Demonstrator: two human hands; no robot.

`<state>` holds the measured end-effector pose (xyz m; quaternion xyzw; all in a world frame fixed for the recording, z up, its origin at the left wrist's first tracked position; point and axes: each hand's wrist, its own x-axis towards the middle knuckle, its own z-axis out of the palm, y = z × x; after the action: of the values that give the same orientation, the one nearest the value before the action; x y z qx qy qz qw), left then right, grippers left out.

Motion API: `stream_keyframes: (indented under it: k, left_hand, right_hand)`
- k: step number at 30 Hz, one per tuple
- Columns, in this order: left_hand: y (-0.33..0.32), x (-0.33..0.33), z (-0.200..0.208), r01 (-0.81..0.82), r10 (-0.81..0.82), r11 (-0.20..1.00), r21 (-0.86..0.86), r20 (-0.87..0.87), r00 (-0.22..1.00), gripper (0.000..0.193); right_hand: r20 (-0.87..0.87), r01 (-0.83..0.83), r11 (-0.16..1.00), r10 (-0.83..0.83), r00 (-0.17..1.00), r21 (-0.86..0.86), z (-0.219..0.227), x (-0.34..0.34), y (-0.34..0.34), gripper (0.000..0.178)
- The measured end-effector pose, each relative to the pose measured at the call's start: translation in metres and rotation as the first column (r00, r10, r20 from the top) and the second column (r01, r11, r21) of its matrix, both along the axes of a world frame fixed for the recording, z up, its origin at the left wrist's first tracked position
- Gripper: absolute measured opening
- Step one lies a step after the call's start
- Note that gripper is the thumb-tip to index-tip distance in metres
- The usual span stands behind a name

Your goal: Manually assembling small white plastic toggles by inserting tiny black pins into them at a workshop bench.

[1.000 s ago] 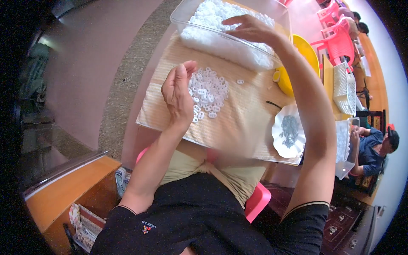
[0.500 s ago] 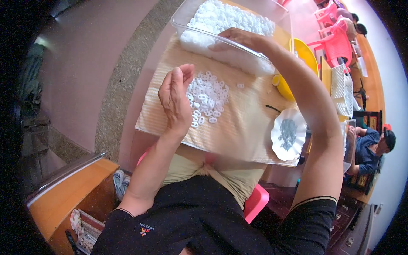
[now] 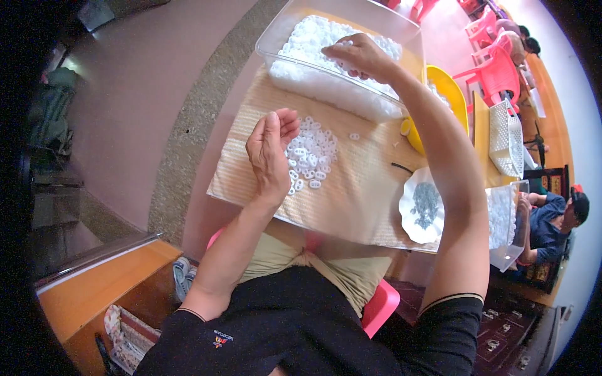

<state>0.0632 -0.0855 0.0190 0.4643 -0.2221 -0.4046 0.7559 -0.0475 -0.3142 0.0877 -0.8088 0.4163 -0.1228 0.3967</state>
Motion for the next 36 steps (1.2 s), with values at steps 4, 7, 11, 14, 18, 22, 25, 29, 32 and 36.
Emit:
stream_keyframes:
  k: [4,7,11,14,18,22,25,29,32,36]
  left_hand:
    - [-0.009,-0.015,0.014,-0.016,0.018,1.000,0.010,-0.191,0.981,0.041]
    - [-0.024,-0.033,0.046,-0.095,0.061,0.992,-0.084,-0.341,0.938,0.043]
    - [-0.043,-0.045,0.093,-0.222,0.109,0.942,-0.251,-0.399,0.911,0.049]
    - [-0.046,-0.047,0.099,-0.186,0.027,0.917,-0.352,-0.411,0.911,0.051]
    - [-0.039,-0.048,0.084,-0.119,-0.012,0.927,-0.355,-0.346,0.938,0.048]
    - [-0.029,-0.051,0.060,-0.117,0.038,0.953,-0.278,-0.273,0.961,0.044]
    - [-0.026,-0.054,0.039,-0.134,0.111,0.988,-0.082,-0.237,0.965,0.036]
    - [-0.026,-0.055,0.015,-0.170,0.166,0.984,-0.053,-0.075,0.983,0.034]
    - [-0.025,-0.060,0.008,-0.187,0.188,0.981,-0.055,0.007,0.982,0.034]
    - [-0.026,-0.060,-0.002,-0.197,0.200,0.979,-0.047,0.081,0.976,0.032]
  right_hand:
    - [0.226,0.127,0.972,-0.172,0.959,0.200,0.027,0.004,0.014,0.031]
    - [0.407,0.141,0.925,-0.287,0.867,0.352,0.055,0.006,0.041,0.026]
    - [0.714,0.124,0.942,-0.319,0.623,0.312,0.079,0.012,0.086,0.028]
    - [0.806,0.224,0.941,-0.334,0.488,0.254,0.066,0.022,0.118,0.025]
    - [0.849,0.247,0.958,-0.248,0.466,0.144,0.040,0.027,0.154,0.020]
    - [0.852,0.242,0.947,-0.298,0.431,0.210,0.007,0.021,0.169,0.019]
    - [0.832,0.270,0.936,-0.330,0.447,0.226,-0.017,0.017,0.172,0.018]
    - [0.832,0.247,0.924,-0.373,0.410,0.293,-0.044,0.011,0.173,0.017]
    - [0.828,0.297,0.922,-0.361,0.429,0.248,-0.055,0.007,0.173,0.016]
    - [0.839,0.321,0.909,-0.382,0.387,0.266,-0.070,0.009,0.171,0.017]
